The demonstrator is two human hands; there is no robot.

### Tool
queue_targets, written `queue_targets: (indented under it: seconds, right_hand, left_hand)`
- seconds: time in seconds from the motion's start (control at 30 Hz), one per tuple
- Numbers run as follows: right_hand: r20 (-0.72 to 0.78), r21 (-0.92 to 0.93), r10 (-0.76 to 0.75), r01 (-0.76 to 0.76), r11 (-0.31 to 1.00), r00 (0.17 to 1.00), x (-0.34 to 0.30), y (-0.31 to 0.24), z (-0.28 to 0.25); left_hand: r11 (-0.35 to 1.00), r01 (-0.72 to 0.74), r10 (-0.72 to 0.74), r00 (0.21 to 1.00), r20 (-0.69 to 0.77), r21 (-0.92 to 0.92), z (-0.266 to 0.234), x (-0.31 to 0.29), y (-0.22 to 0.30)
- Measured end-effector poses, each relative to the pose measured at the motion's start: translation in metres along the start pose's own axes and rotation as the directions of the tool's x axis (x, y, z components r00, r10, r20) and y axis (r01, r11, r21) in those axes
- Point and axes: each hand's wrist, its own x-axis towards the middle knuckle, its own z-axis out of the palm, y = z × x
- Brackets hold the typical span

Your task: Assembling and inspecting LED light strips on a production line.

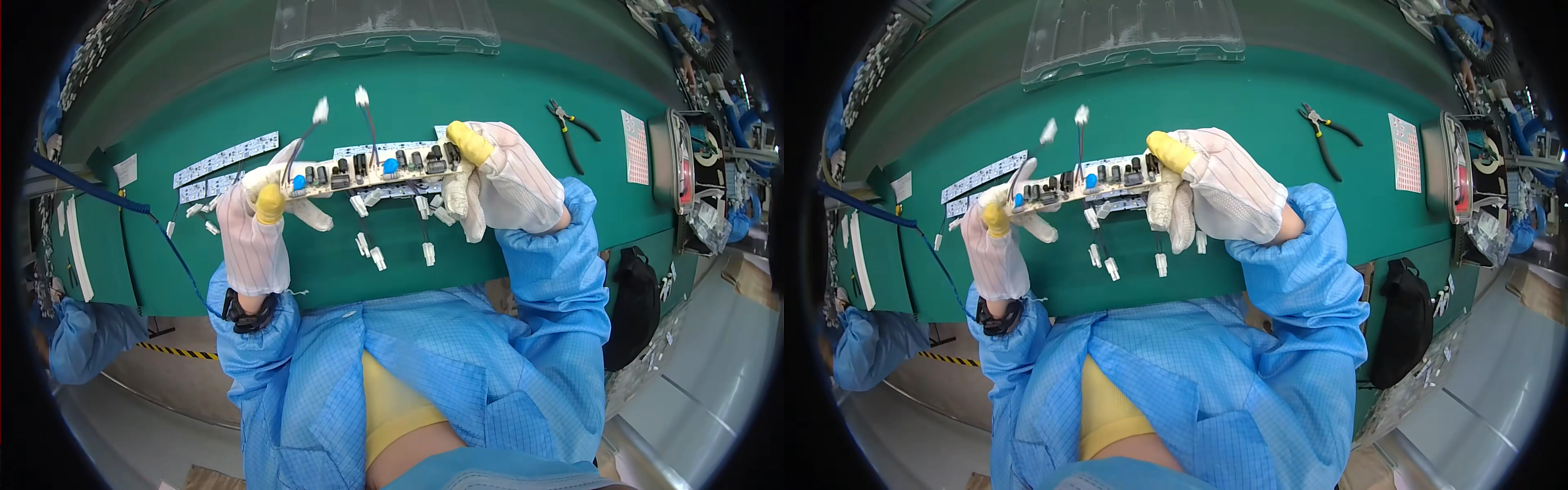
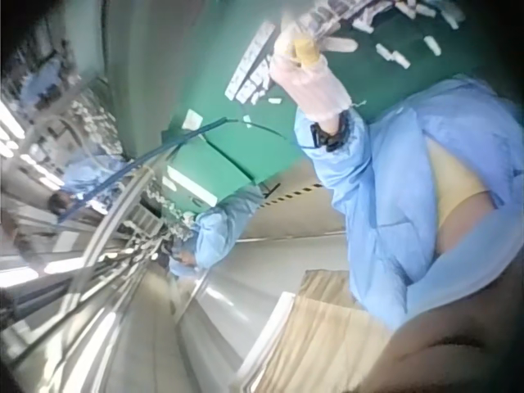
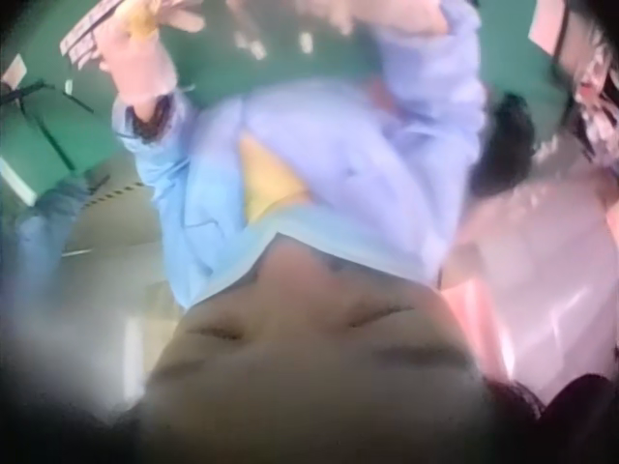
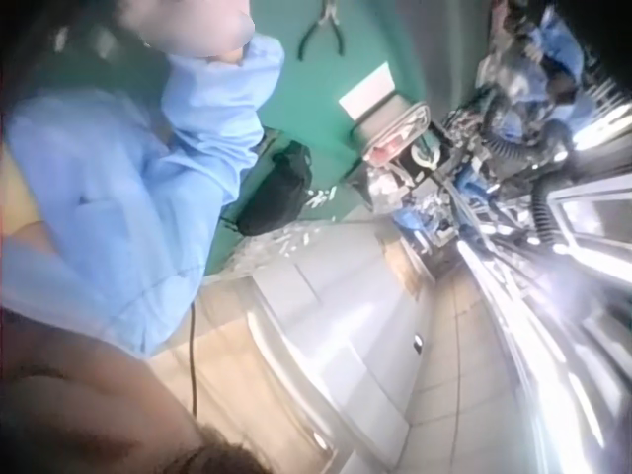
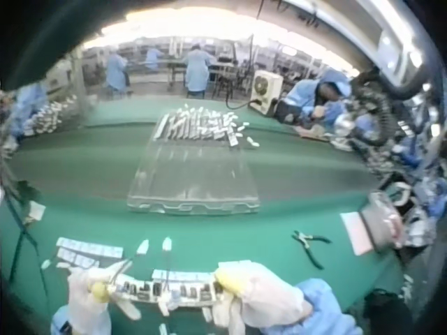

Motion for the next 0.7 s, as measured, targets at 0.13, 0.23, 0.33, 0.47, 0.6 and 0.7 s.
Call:
queue_targets:
  seconds: [0.13,0.23,0.33,0.47,0.6,0.7]
  right_hand:
    - [-0.039,0.012,-0.03,0.031,0.999,0.999,-0.002,-0.006,0.015]
    - [-0.157,-0.24,-0.076,0.037,0.97,0.985,0.0,-0.011,0.027]
    - [-0.187,-0.498,-0.196,0.08,0.864,0.962,0.001,-0.017,0.028]
    - [0.018,-0.983,-0.487,0.104,0.151,0.873,0.008,-0.015,-0.031]
    - [-0.045,-0.964,-0.331,-0.128,-0.234,0.943,0.02,0.007,-0.048]
    - [-0.122,-0.974,-0.312,-0.175,-0.146,0.942,0.028,0.011,-0.067]
  left_hand:
    - [0.677,0.323,-0.316,0.939,0.135,-0.661,0.003,0.004,0.015]
    - [0.197,0.228,-0.325,0.933,0.156,-0.953,0.009,0.004,0.027]
    - [0.865,0.337,-0.35,0.936,0.033,-0.371,-0.018,0.018,0.01]
    - [0.893,0.401,-0.41,0.912,-0.002,-0.203,-0.081,0.023,-0.078]
    - [0.822,0.317,-0.388,0.92,0.058,0.472,-0.08,0.014,-0.164]
    - [0.683,0.275,-0.147,0.959,-0.241,0.677,-0.064,0.017,-0.118]
